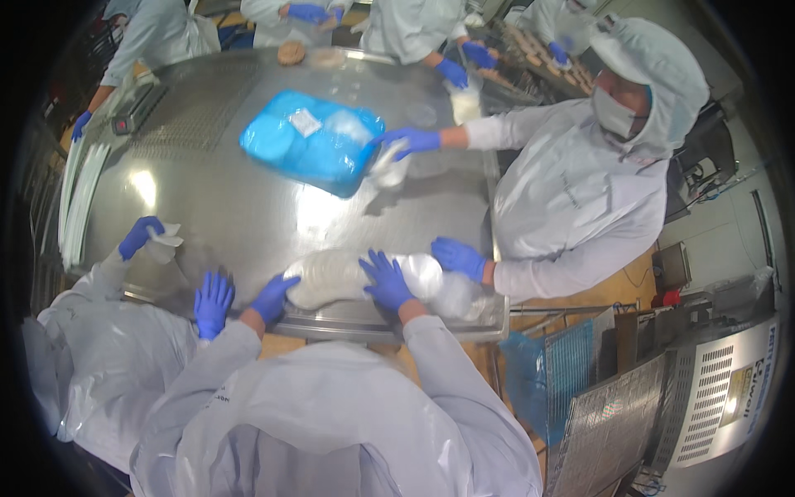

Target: The person shapes white dough into round discs by hand on a stainless steel table. They repeatedly pick up portions of dough, flatten them, and place the finished discs on the table alongside others.

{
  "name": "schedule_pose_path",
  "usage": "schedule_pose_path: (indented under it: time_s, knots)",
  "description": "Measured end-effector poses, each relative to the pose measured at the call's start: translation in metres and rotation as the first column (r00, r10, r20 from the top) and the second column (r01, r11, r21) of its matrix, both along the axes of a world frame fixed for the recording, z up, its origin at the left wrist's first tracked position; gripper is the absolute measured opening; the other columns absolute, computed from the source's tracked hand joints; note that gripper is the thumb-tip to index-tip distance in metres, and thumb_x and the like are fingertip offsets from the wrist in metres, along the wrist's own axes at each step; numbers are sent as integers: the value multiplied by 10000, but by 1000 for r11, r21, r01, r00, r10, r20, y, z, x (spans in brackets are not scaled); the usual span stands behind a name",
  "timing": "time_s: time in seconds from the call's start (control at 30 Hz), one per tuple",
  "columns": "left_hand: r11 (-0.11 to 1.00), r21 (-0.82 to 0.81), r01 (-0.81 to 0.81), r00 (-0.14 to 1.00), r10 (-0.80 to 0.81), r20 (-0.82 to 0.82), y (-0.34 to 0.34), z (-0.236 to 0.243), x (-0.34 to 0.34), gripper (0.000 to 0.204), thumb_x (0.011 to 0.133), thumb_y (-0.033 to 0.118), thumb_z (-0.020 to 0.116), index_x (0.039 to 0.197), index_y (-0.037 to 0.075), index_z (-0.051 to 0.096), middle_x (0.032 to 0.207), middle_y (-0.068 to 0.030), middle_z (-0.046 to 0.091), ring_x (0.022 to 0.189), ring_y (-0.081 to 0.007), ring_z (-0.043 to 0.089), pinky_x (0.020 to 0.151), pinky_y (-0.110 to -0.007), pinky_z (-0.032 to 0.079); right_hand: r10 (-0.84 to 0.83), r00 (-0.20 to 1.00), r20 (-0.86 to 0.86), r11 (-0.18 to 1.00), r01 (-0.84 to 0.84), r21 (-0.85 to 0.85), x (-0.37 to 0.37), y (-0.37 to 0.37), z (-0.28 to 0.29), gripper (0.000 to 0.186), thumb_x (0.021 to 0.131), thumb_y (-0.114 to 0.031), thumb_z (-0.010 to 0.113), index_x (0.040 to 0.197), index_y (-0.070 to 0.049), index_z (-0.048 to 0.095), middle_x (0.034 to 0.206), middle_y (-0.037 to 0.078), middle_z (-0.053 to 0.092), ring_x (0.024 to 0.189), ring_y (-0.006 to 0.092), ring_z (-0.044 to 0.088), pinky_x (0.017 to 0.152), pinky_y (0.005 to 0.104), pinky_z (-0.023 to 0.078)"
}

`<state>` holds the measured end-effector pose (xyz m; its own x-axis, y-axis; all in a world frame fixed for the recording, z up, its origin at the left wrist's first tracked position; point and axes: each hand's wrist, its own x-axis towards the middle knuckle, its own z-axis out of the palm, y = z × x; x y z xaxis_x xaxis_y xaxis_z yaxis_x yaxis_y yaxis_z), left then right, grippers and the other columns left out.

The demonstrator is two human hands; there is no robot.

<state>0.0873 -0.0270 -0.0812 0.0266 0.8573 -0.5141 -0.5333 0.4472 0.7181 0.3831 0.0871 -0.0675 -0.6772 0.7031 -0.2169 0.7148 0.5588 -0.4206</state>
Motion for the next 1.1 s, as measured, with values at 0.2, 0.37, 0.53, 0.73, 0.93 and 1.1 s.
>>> schedule_pose_path:
  time_s: [0.2, 0.37, 0.53, 0.73, 0.93, 1.1]
  knots:
    - [999, -17, 35, 996, -33, 83, 0, 4, -11, 476, 886, 185, 615, 1289, -32, 486, 1173, -152, 602, 1027, -242, 617, 880, -346, 509, 251, 949, -192, 966, -257, -9, -94, -8, 18, 816, 800, -332, 702, 1478, -200, 268, 1559, 118, 160, 1436, 356, 132, 1137, 537, 148]
    - [998, -60, 24, 998, -20, 61, -4, 9, -19, 468, 883, 189, 624, 1283, -17, 495, 1191, -133, 601, 1067, -239, 597, 925, -349, 478, 99, 995, -4, 995, -99, 26, -41, -5, -20, 847, 786, -330, 695, 1497, -274, 238, 1577, 132, 73, 1445, 384, 45, 1107, 615, 99]
    - [991, -103, -80, 986, 94, 137, 1, -5, -24, 567, 957, 478, 477, 1261, 2, 525, 1157, -117, 622, 1045, -229, 606, 928, -366, 468, 177, 979, -102, 982, -182, -42, -76, 18, -4, 779, 809, -321, 680, 1475, -259, 281, 1559, 138, 151, 1429, 392, 123, 1128, 569, 123]
    - [966, -173, -193, 981, 195, -9, 4, -25, -37, 605, 950, 536, 449, 1193, -5, 569, 1078, -109, 636, 959, -209, 598, 867, -328, 465, 275, 961, -40, 959, -277, -53, -134, -33, -6, 789, 817, -334, 644, 1494, -241, 249, 1572, 162, 79, 1440, 396, 68, 1126, 563, 106]
    - [968, -170, -186, 978, 165, -129, 14, -35, -37, 665, 930, 581, 449, 1109, -39, 610, 1006, -114, 642, 927, -190, 581, 825, -303, 458, 218, 967, 134, 971, -201, -126, -80, 34, 12, 622, 859, -343, 623, 1425, -230, 392, 1546, 167, 181, 1426, 404, 125, 1118, 500, 219]
    - [971, -172, -163, 986, 165, -4, 13, -37, -38, 771, 915, 652, 395, 1173, -54, 569, 1056, -128, 631, 948, -195, 573, 853, -310, 459, 391, 876, -281, 866, -454, -211, -171, -19, 6, 484, 889, -321, 583, 1343, -172, 504, 1509, 146, 293, 1422, 395, 152, 1092, 519, 263]
